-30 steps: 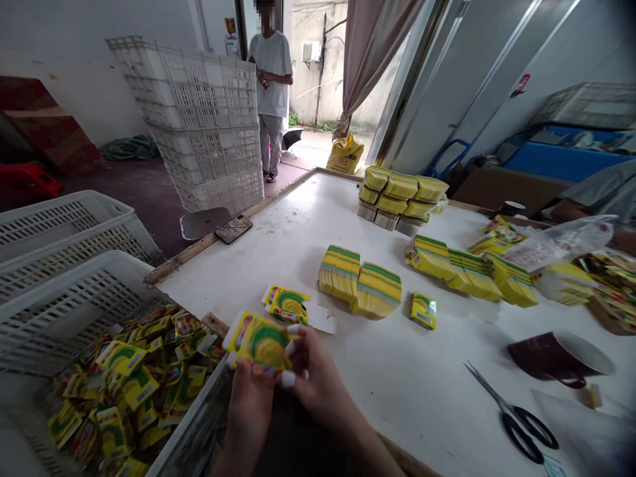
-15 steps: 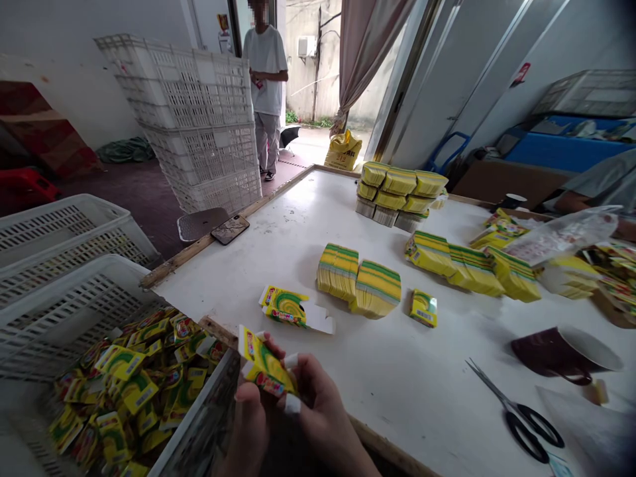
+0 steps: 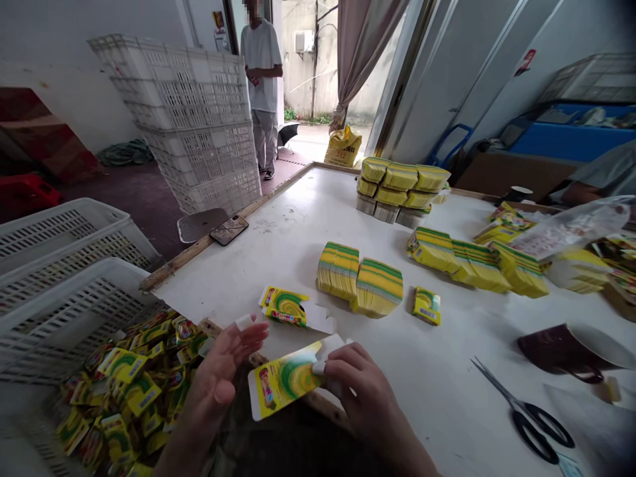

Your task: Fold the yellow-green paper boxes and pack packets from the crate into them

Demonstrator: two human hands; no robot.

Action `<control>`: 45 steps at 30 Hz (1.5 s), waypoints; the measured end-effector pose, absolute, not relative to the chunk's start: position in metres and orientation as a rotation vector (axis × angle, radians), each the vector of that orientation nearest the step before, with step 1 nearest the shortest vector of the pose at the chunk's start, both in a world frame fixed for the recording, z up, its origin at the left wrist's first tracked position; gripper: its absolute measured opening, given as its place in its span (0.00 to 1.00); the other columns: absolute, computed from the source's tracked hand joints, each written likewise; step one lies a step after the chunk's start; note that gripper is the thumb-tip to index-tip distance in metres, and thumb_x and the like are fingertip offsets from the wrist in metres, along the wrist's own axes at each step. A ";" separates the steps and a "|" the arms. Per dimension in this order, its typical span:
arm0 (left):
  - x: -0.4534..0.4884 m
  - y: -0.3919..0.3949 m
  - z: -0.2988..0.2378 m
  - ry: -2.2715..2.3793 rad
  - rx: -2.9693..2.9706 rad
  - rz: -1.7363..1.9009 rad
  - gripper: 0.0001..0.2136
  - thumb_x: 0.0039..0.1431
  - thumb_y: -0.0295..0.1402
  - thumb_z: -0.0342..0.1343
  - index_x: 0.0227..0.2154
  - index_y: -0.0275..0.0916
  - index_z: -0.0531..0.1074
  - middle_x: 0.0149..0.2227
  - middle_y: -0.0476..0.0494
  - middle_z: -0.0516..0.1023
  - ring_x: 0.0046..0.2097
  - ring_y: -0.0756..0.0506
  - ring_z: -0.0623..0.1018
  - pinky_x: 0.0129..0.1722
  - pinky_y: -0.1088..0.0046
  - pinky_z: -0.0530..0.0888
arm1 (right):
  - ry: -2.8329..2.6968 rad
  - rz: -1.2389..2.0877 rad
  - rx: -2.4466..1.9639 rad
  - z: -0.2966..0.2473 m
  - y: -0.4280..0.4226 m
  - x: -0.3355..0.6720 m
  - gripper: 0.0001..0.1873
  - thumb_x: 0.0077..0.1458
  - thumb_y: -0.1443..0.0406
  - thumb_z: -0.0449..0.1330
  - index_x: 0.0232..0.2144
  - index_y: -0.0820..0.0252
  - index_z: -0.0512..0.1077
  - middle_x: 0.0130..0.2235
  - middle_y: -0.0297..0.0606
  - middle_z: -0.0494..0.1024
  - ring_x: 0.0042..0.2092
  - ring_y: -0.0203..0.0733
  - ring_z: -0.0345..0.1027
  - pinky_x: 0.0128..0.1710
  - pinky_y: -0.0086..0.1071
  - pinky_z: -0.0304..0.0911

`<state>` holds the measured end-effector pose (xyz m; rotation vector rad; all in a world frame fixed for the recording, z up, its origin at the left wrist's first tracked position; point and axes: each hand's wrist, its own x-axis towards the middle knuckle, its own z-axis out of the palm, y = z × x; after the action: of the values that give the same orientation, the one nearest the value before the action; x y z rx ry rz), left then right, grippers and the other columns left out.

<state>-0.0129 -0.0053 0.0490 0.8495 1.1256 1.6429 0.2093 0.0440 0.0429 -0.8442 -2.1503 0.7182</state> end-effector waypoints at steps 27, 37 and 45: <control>0.055 -0.012 0.007 1.581 1.402 1.301 0.24 0.43 0.35 0.62 0.47 0.44 0.67 0.35 0.39 0.80 0.35 0.36 0.78 0.38 0.63 0.70 | -1.468 1.503 -0.826 0.008 0.022 0.184 0.34 0.56 0.42 0.53 0.57 0.55 0.67 0.51 0.48 0.77 0.50 0.55 0.72 0.48 0.43 0.69; 0.048 0.000 -0.007 1.697 1.328 1.445 0.28 0.36 0.32 0.66 0.45 0.44 0.69 0.41 0.36 0.78 0.43 0.32 0.76 0.44 0.60 0.70 | -2.005 0.907 -0.715 -0.021 0.039 0.201 0.28 0.58 0.70 0.53 0.59 0.45 0.65 0.60 0.44 0.68 0.58 0.48 0.66 0.53 0.36 0.67; 0.027 -0.002 -0.007 1.681 1.477 1.353 0.31 0.36 0.32 0.65 0.49 0.44 0.66 0.43 0.37 0.81 0.45 0.34 0.79 0.46 0.60 0.72 | -2.164 0.887 -0.815 -0.020 0.041 0.192 0.23 0.54 0.69 0.57 0.53 0.57 0.71 0.62 0.59 0.63 0.59 0.58 0.64 0.49 0.39 0.69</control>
<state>0.0266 -0.0024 -0.0070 1.4773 1.6809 1.3530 0.1916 0.0413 -0.0195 -0.8151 -2.1643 0.8872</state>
